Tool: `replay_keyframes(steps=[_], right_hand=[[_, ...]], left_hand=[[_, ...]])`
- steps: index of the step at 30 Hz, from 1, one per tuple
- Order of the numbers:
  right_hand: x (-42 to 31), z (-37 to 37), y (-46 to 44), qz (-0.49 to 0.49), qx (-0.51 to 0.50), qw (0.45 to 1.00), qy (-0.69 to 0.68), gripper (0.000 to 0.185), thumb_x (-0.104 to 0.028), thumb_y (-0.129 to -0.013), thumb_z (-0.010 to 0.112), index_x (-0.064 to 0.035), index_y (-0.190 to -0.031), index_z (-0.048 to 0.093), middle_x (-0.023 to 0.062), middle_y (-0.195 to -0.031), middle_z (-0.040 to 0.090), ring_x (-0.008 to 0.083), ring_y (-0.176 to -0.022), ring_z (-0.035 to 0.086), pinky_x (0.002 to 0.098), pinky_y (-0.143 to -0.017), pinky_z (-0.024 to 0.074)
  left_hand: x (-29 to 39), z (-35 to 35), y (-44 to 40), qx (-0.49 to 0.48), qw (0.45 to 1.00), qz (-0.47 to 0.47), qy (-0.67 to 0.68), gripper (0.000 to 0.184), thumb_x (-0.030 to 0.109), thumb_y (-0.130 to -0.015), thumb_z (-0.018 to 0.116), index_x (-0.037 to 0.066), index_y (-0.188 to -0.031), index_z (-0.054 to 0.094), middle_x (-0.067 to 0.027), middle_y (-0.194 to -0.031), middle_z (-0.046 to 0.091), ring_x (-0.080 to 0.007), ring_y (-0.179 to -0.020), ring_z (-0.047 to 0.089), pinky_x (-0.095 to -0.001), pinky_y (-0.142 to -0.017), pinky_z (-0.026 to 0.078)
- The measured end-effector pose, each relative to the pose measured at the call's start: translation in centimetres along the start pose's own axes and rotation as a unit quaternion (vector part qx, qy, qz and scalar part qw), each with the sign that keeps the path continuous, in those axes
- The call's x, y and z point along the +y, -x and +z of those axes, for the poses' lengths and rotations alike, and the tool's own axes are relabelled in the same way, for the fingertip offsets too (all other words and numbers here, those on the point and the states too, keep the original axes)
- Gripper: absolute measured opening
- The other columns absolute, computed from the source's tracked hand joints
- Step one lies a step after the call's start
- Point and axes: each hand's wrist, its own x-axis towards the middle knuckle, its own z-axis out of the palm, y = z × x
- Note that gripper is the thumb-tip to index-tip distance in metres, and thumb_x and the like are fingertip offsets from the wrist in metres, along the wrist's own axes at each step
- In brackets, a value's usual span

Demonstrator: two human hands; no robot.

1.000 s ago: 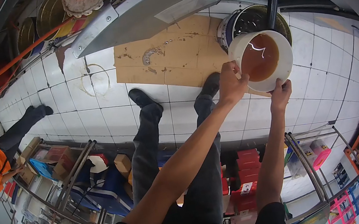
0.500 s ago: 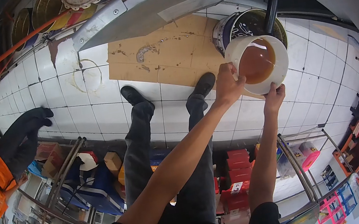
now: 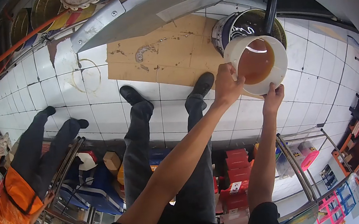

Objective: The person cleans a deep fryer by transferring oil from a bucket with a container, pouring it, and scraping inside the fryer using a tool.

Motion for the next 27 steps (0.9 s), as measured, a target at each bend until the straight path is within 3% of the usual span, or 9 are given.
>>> replay_keyframes(steps=[7,9,13,14,17,19,21,23,27], right_hand=[[0.4,1.1,2.0,-0.033,-0.013,0.999,-0.010,0.024,-0.015,-0.095,0.047,0.0038,-0.110,0.044,0.0156,-0.105,0.053,0.0248,-0.095,0.060,0.0398,-0.077,0.0567],[-0.4,1.6,3.5,-0.042,-0.021,0.999,-0.007,0.022,-0.016,-0.095,0.047,0.0035,-0.105,0.043,0.0153,-0.105,0.051,0.0242,-0.095,0.059,0.0391,-0.075,0.0570],[-0.2,2.2,5.2,-0.064,-0.024,0.998,-0.010,0.017,-0.016,-0.096,0.047,0.0006,-0.097,0.043,0.0114,-0.095,0.051,0.0197,-0.084,0.059,0.0342,-0.065,0.0566],[0.0,2.2,5.7,-0.077,-0.054,0.996,-0.007,0.012,-0.012,-0.095,0.047,-0.0012,-0.096,0.042,0.0080,-0.091,0.048,0.0160,-0.080,0.056,0.0309,-0.061,0.0546],[1.8,2.7,6.1,-0.117,-0.116,0.985,0.047,0.006,-0.008,-0.094,0.045,-0.0047,-0.093,0.041,0.0034,-0.084,0.044,0.0104,-0.071,0.052,0.0253,-0.053,0.0523],[-1.0,5.5,9.2,-0.086,-0.147,0.985,-0.005,0.005,-0.007,-0.095,0.045,-0.0051,-0.093,0.040,0.0035,-0.083,0.043,0.0100,-0.069,0.050,0.0248,-0.053,0.0500],[-1.8,7.5,11.0,-0.079,-0.173,0.980,0.058,0.006,-0.007,-0.094,0.045,-0.0050,-0.093,0.040,0.0039,-0.084,0.043,0.0102,-0.068,0.050,0.0252,-0.053,0.0490],[1.9,9.5,10.9,-0.237,-0.179,0.946,0.131,0.008,-0.005,-0.093,0.045,-0.0034,-0.090,0.038,0.0056,-0.078,0.044,0.0124,-0.061,0.055,0.0267,-0.044,0.0486],[-2.4,16.9,17.7,-0.164,-0.224,0.960,0.039,0.008,-0.001,-0.092,0.045,-0.0022,-0.089,0.038,0.0071,-0.075,0.048,0.0131,-0.052,0.054,0.0278,-0.042,0.0511]], left_hand=[[-0.5,-1.6,-1.1,0.024,1.000,-0.010,0.010,0.030,0.012,-0.072,0.069,-0.003,-0.092,0.052,-0.0192,-0.085,0.056,-0.0335,-0.083,0.059,-0.0396,-0.076,0.047],[-0.4,-2.5,-1.3,-0.033,0.999,-0.032,-0.029,0.026,0.012,-0.072,0.068,-0.003,-0.088,0.053,-0.0197,-0.086,0.057,-0.0331,-0.085,0.060,-0.0387,-0.077,0.047],[-1.2,-5.3,-0.2,-0.026,0.999,-0.036,0.030,0.024,0.013,-0.072,0.067,-0.004,-0.085,0.056,-0.0185,-0.082,0.061,-0.0254,-0.078,0.062,-0.0352,-0.069,0.049],[-0.6,-6.8,0.1,-0.070,0.992,-0.098,0.038,0.024,0.014,-0.073,0.068,-0.004,-0.083,0.057,-0.0166,-0.078,0.063,-0.0229,-0.073,0.063,-0.0334,-0.067,0.050],[-1.6,-9.8,1.9,-0.040,0.995,-0.096,-0.002,0.025,0.017,-0.076,0.068,-0.004,-0.081,0.057,-0.0142,-0.075,0.063,-0.0218,-0.070,0.063,-0.0334,-0.066,0.051],[-5.9,-10.9,3.3,-0.009,0.996,-0.086,0.009,0.025,0.017,-0.077,0.069,-0.004,-0.083,0.057,-0.0131,-0.076,0.064,-0.0199,-0.068,0.063,-0.0324,-0.065,0.051],[-6.7,-13.5,4.3,0.018,0.997,-0.076,0.018,0.025,0.017,-0.078,0.069,-0.003,-0.085,0.056,-0.0121,-0.076,0.064,-0.0179,-0.067,0.062,-0.0313,-0.063,0.051],[-5.8,-17.2,5.6,0.065,0.985,-0.126,0.102,0.025,0.015,-0.080,0.069,-0.002,-0.092,0.054,-0.0119,-0.078,0.065,-0.0144,-0.069,0.062,-0.0285,-0.061,0.051],[-7.3,-25.0,5.8,0.078,0.970,-0.187,0.138,0.025,0.009,-0.081,0.069,-0.001,-0.097,0.052,-0.0116,-0.081,0.066,-0.0151,-0.071,0.063,-0.0275,-0.062,0.052]])
